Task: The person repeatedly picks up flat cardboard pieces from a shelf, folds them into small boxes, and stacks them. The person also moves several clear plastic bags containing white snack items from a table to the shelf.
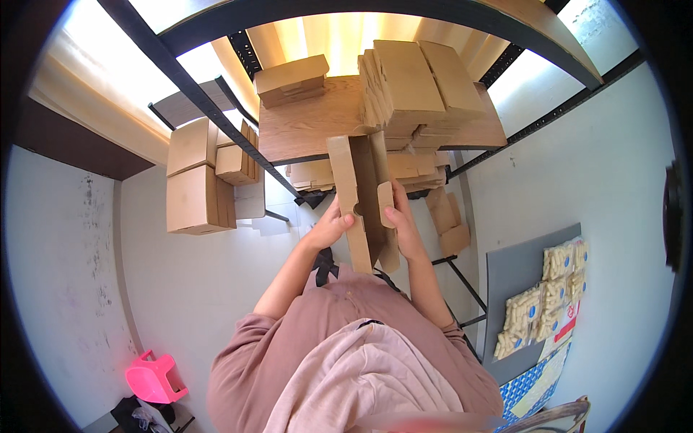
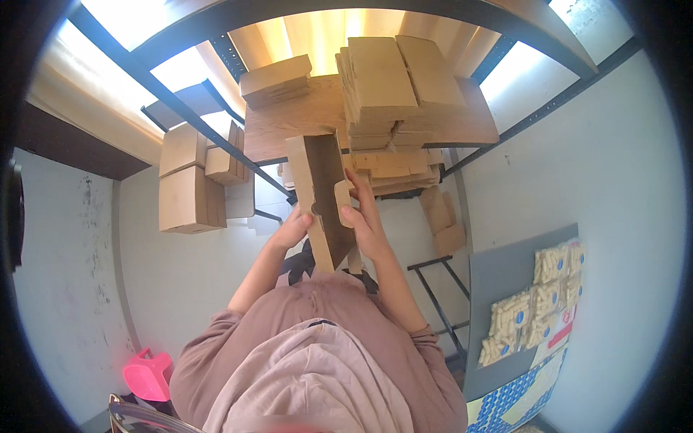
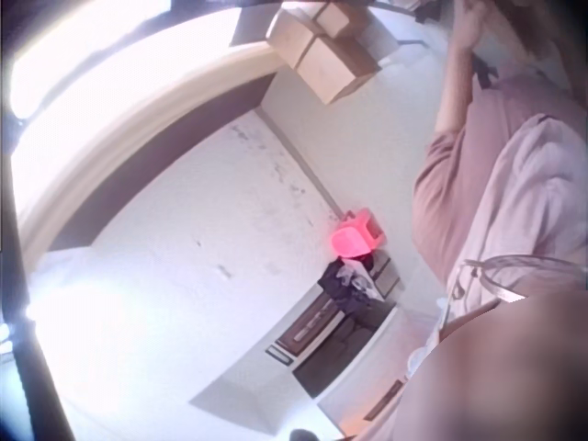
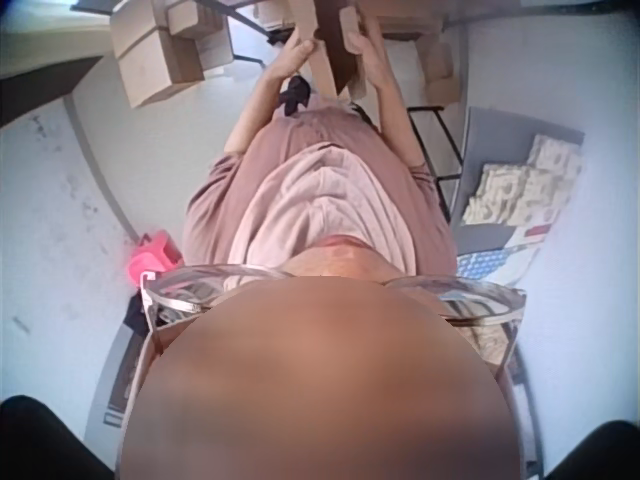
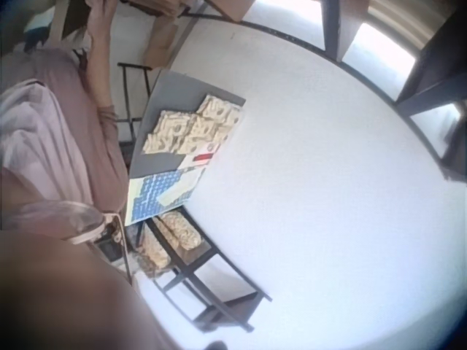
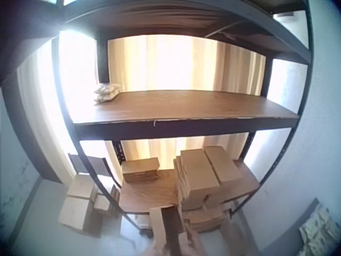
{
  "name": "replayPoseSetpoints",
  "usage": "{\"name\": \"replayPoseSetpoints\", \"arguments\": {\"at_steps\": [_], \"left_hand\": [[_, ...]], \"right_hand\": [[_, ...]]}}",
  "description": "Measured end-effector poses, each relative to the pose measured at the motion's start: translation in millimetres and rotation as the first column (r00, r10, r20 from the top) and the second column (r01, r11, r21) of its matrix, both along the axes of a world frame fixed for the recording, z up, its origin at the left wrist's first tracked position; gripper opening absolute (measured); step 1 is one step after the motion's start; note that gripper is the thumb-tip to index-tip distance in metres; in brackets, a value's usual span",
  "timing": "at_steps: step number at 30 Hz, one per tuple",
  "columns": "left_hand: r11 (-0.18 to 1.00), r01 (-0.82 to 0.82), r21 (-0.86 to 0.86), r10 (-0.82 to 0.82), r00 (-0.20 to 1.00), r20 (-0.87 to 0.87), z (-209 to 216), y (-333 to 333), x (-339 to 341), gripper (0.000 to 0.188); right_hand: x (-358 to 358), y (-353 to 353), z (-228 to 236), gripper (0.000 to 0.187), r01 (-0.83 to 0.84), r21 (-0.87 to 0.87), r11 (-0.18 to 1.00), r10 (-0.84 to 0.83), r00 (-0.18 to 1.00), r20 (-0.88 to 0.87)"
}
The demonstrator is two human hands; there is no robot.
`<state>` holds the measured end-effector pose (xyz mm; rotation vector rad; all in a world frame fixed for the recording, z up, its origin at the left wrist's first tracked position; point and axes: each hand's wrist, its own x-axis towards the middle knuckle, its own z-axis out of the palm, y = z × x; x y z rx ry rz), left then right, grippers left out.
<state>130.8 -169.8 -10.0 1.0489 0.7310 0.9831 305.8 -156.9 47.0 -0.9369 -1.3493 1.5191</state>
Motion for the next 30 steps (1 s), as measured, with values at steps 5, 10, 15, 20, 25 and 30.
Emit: {"name": "replayPoseSetpoints", "arguments": {"at_steps": [5,10,15,20,25,30], "left_hand": [[0.998,0.016,0.065,-0.015,1.000,-0.022,10.4,3.9,8.7,0.101],[0.993,0.045,0.110,-0.043,0.999,-0.026,19.9,11.2,13.6,0.099],[0.993,0.080,0.087,-0.080,0.997,-0.012,23.4,14.3,14.4,0.098],[0.988,0.112,0.104,-0.108,0.993,-0.043,22.9,17.1,13.1,0.099],[0.996,0.047,0.081,-0.047,0.999,-0.002,12.1,21.4,16.7,0.101],[0.997,0.079,-0.015,-0.077,0.994,0.083,20.9,21.4,7.3,0.096]], "right_hand": [[-0.3,-4.4,13.9,0.068,-0.003,0.124,0.992,-0.015,0.989,0.148],[0.0,-0.9,15.9,0.067,-0.004,0.163,0.987,-0.032,0.977,0.213],[3.0,2.5,10.6,0.066,-0.008,0.219,0.976,-0.049,0.966,0.253],[4.3,3.6,12.5,0.068,-0.006,0.211,0.978,-0.049,0.966,0.254],[3.6,1.2,19.2,0.084,-0.034,0.309,0.950,-0.060,0.956,0.289],[8.8,-7.3,71.6,0.082,-0.158,0.439,0.884,-0.097,0.858,0.504]]}}
